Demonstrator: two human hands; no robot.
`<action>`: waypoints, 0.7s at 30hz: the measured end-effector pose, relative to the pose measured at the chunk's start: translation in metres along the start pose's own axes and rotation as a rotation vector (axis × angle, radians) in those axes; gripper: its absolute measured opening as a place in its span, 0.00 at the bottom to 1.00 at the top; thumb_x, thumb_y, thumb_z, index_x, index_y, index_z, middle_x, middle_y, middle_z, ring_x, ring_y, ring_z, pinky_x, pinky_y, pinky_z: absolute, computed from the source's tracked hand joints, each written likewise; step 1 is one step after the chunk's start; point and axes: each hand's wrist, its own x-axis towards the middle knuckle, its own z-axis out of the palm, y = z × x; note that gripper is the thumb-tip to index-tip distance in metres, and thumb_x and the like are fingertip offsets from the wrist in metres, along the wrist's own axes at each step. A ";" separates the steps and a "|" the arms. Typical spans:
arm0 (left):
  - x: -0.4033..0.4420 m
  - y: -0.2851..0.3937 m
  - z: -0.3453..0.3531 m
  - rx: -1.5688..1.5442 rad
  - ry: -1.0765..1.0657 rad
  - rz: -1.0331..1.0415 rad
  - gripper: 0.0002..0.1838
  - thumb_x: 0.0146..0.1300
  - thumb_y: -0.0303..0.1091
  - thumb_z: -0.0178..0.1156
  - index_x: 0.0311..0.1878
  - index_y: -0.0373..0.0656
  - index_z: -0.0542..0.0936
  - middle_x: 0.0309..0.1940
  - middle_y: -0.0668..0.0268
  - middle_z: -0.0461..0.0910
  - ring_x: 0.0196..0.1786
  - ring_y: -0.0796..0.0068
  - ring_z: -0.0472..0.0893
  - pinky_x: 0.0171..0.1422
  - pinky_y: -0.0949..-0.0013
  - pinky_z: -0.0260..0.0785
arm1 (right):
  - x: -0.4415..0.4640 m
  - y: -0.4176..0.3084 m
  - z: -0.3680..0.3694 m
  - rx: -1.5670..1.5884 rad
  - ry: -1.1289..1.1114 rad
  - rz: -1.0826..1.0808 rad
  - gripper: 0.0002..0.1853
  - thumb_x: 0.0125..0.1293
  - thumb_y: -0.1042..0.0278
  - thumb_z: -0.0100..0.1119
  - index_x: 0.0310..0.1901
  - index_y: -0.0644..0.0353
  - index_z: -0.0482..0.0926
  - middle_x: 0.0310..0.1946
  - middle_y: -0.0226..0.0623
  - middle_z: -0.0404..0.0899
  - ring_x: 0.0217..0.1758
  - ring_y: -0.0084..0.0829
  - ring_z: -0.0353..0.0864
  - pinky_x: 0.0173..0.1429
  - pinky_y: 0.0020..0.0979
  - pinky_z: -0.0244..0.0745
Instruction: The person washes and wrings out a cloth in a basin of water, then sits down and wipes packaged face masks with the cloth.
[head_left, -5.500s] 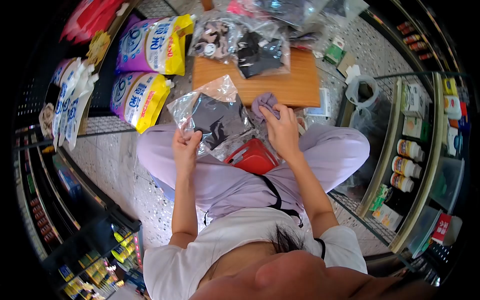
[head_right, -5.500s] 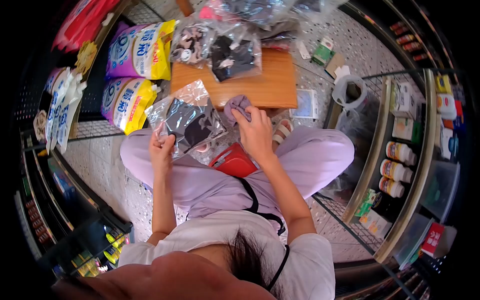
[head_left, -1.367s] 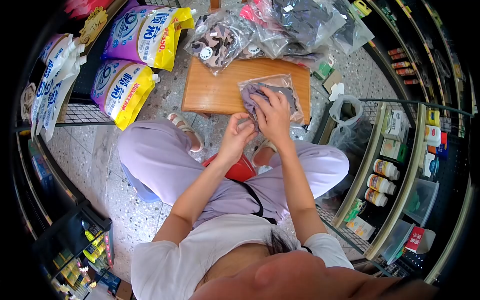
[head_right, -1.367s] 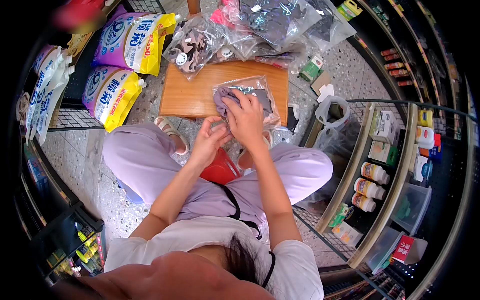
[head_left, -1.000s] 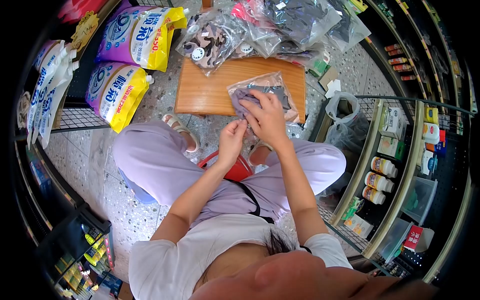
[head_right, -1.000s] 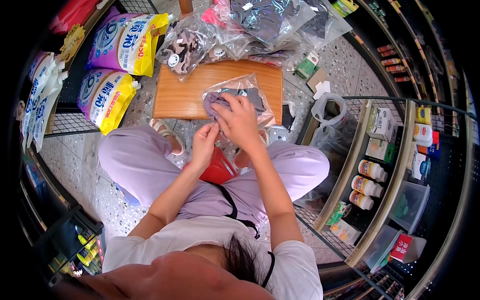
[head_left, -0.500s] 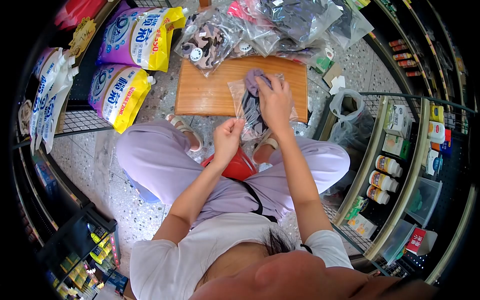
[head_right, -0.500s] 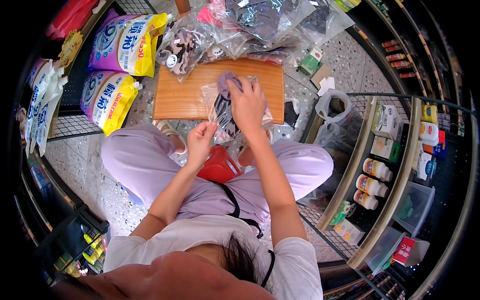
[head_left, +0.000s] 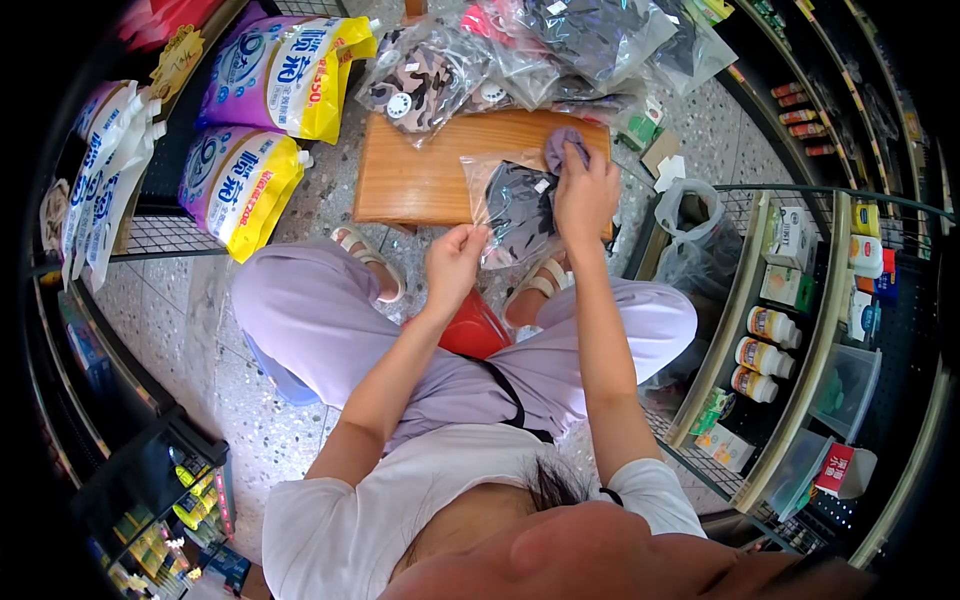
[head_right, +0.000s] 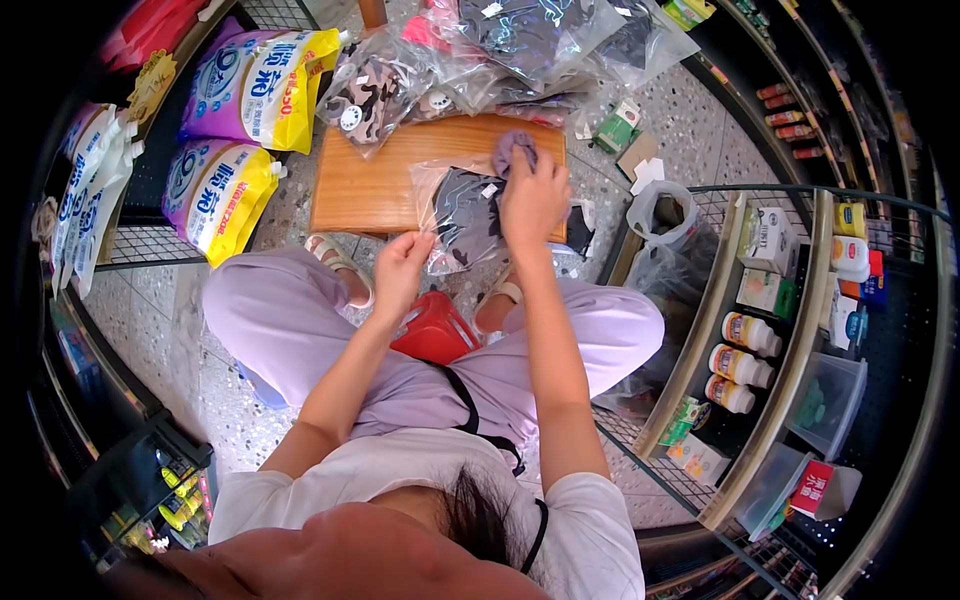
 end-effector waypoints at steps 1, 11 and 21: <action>0.001 0.000 0.000 0.011 0.000 0.001 0.14 0.66 0.40 0.58 0.31 0.37 0.81 0.17 0.75 0.73 0.22 0.88 0.66 0.26 0.76 0.57 | 0.000 0.004 -0.002 -0.017 -0.004 0.021 0.14 0.59 0.69 0.56 0.47 0.51 0.83 0.50 0.37 0.76 0.48 0.44 0.73 0.50 0.41 0.69; -0.003 0.012 -0.009 -0.344 -0.178 -0.214 0.16 0.69 0.40 0.56 0.41 0.35 0.81 0.28 0.65 0.82 0.32 0.81 0.81 0.37 0.78 0.72 | -0.018 0.032 -0.041 0.088 0.049 0.207 0.18 0.58 0.74 0.58 0.51 0.54 0.81 0.51 0.41 0.75 0.53 0.45 0.71 0.58 0.42 0.66; -0.010 0.015 -0.009 -0.530 -0.261 -0.256 0.13 0.71 0.32 0.51 0.47 0.33 0.79 0.36 0.64 0.82 0.35 0.75 0.83 0.42 0.73 0.78 | -0.024 -0.069 -0.023 0.389 -0.187 -0.125 0.18 0.56 0.72 0.60 0.50 0.53 0.81 0.51 0.40 0.75 0.52 0.45 0.71 0.54 0.41 0.68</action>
